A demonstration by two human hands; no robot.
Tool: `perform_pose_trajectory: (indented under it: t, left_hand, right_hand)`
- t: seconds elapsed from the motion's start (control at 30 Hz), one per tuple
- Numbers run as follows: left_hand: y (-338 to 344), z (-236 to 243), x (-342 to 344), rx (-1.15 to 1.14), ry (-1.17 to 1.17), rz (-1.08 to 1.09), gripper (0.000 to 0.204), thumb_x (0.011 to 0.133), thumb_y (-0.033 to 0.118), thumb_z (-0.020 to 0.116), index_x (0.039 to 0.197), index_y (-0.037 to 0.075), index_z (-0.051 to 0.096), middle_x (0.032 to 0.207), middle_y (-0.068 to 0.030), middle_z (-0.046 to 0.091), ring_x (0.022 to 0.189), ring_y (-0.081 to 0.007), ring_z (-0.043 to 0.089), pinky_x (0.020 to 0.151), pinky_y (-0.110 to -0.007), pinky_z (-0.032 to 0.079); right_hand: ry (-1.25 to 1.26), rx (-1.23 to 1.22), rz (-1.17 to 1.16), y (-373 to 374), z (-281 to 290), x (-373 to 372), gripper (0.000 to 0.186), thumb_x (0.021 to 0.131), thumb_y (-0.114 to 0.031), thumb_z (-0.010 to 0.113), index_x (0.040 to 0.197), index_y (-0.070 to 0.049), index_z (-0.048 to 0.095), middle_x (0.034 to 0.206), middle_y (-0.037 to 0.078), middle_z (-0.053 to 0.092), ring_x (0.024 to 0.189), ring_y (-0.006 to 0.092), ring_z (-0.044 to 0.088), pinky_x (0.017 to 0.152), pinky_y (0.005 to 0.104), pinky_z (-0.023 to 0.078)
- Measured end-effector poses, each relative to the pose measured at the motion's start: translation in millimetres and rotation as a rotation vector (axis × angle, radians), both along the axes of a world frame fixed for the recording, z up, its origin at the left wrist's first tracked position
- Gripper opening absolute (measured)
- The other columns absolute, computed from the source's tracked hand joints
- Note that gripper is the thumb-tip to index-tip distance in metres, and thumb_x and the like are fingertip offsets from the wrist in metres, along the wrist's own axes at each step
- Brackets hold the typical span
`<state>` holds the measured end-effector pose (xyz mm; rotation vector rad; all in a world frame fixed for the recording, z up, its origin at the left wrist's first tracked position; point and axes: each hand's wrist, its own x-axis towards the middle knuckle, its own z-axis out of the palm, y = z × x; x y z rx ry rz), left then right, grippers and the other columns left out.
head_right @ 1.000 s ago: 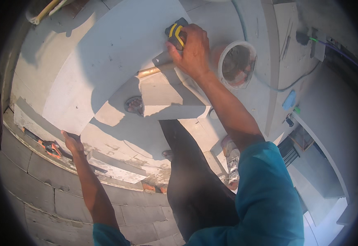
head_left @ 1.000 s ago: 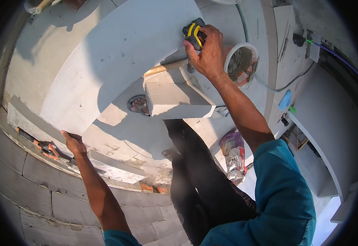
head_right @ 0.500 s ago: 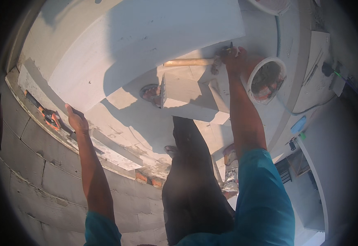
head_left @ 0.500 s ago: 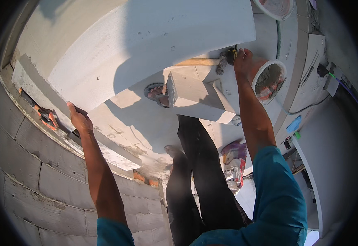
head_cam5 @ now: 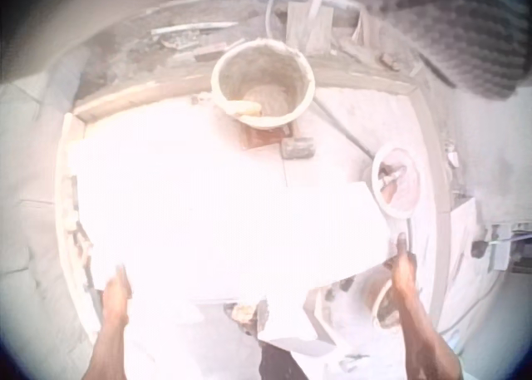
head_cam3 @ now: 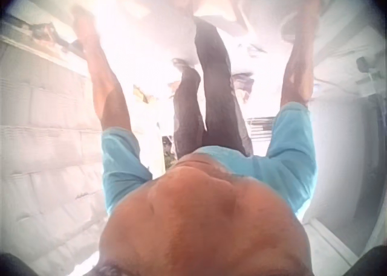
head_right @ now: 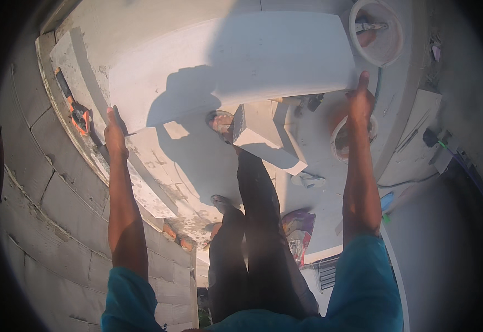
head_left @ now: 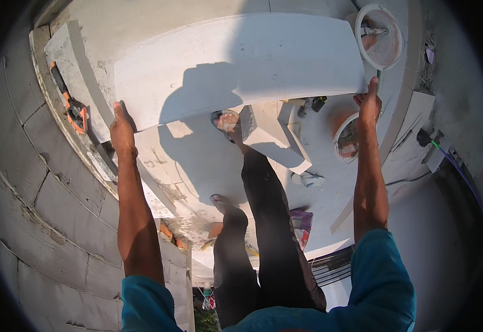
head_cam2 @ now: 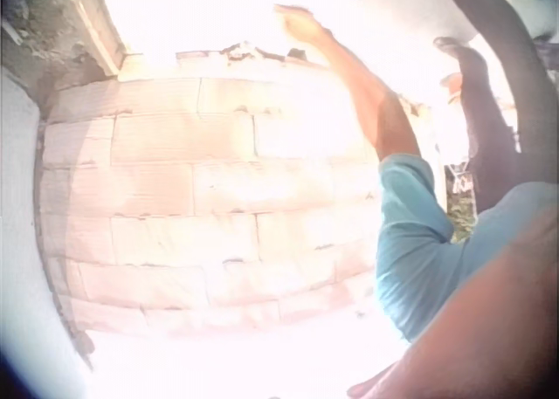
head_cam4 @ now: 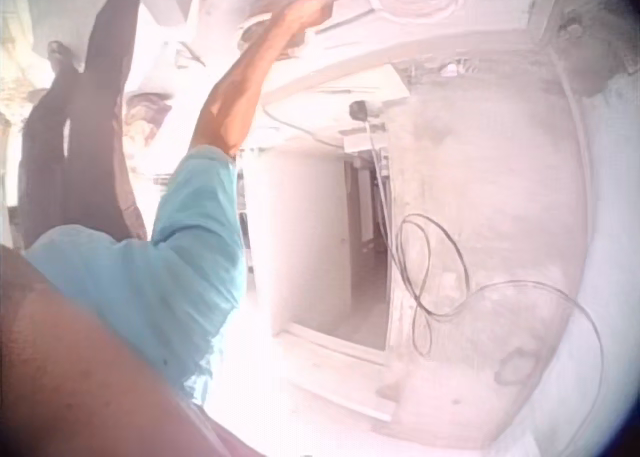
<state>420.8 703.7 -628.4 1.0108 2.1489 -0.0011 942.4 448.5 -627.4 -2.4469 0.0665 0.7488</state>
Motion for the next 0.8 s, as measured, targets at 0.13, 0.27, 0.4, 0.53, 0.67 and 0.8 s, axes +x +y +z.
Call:
perform_pose_trajectory:
  t: [0.13, 0.27, 0.4, 0.53, 0.67, 0.8]
  left_hand:
    - [15.2, 50.2, -18.6, -0.124, 0.144, -0.052, 0.107, 0.087, 0.083, 0.031, 0.128, -0.013, 0.056, 0.129, -0.0293, 0.059, 0.122, -0.0388, 0.056, 0.104, -0.044, 0.039]
    - [23.0, 55.5, -20.9, -0.058, 0.077, -0.041, 0.102, 0.086, 0.082, 0.036, 0.133, -0.007, 0.055, 0.133, -0.0292, 0.056, 0.127, -0.0368, 0.052, 0.107, -0.043, 0.038]
    - [1.2, 69.7, -17.9, 0.059, -0.163, -0.178, 0.1, 0.085, 0.068, 0.058, 0.152, 0.002, 0.027, 0.147, -0.0279, 0.042, 0.137, -0.0364, 0.042, 0.113, -0.041, 0.033]
    - [-35.4, 75.0, -28.5, 0.19, -0.268, -0.502, 0.109, 0.076, 0.028, 0.082, 0.155, 0.002, 0.012, 0.156, -0.0243, 0.028, 0.144, -0.0355, 0.03, 0.117, -0.042, 0.029]
    - [-25.7, 48.0, -39.9, 0.319, -0.132, -0.696, 0.107, 0.069, 0.005, 0.083, 0.154, 0.006, 0.017, 0.154, -0.0247, 0.03, 0.142, -0.0379, 0.033, 0.115, -0.042, 0.035]
    - [-18.8, 40.6, -66.6, 0.355, -0.205, -0.75, 0.081, 0.069, 0.003, 0.079, 0.14, 0.007, 0.04, 0.152, -0.012, 0.039, 0.132, -0.0334, 0.047, 0.109, -0.039, 0.042]
  right_hand:
    - [-0.013, -0.139, 0.294, 54.4, 79.3, 2.1, 0.091, 0.092, -0.073, 0.041, 0.122, 0.011, 0.06, 0.104, 0.021, 0.069, 0.092, 0.0296, 0.066, 0.093, 0.0384, 0.05]
    - [-0.071, -0.592, 0.748, 119.4, 106.6, 5.5, 0.084, 0.091, -0.076, 0.033, 0.123, -0.006, 0.067, 0.107, 0.022, 0.069, 0.096, 0.0372, 0.065, 0.094, 0.0432, 0.047]
    - [-0.15, -0.38, 0.788, 97.0, 97.7, 1.8, 0.079, 0.091, -0.069, 0.043, 0.138, -0.005, 0.052, 0.117, 0.029, 0.064, 0.116, 0.0432, 0.059, 0.1, 0.0447, 0.044]
    - [0.024, -0.14, 0.95, 64.7, 114.6, -7.7, 0.091, 0.086, -0.045, 0.07, 0.155, -0.009, 0.023, 0.132, 0.026, 0.056, 0.122, 0.0427, 0.055, 0.105, 0.0468, 0.042]
    - [-0.335, -0.112, 1.354, 51.9, 99.9, -13.4, 0.11, 0.071, -0.02, 0.086, 0.156, -0.012, 0.017, 0.15, 0.023, 0.037, 0.134, 0.0417, 0.042, 0.112, 0.0504, 0.036]
    - [-0.715, -0.161, 1.769, 104.9, 93.8, -31.9, 0.093, 0.066, -0.01, 0.084, 0.145, -0.01, 0.035, 0.144, 0.021, 0.041, 0.134, 0.0397, 0.04, 0.109, 0.0502, 0.037]
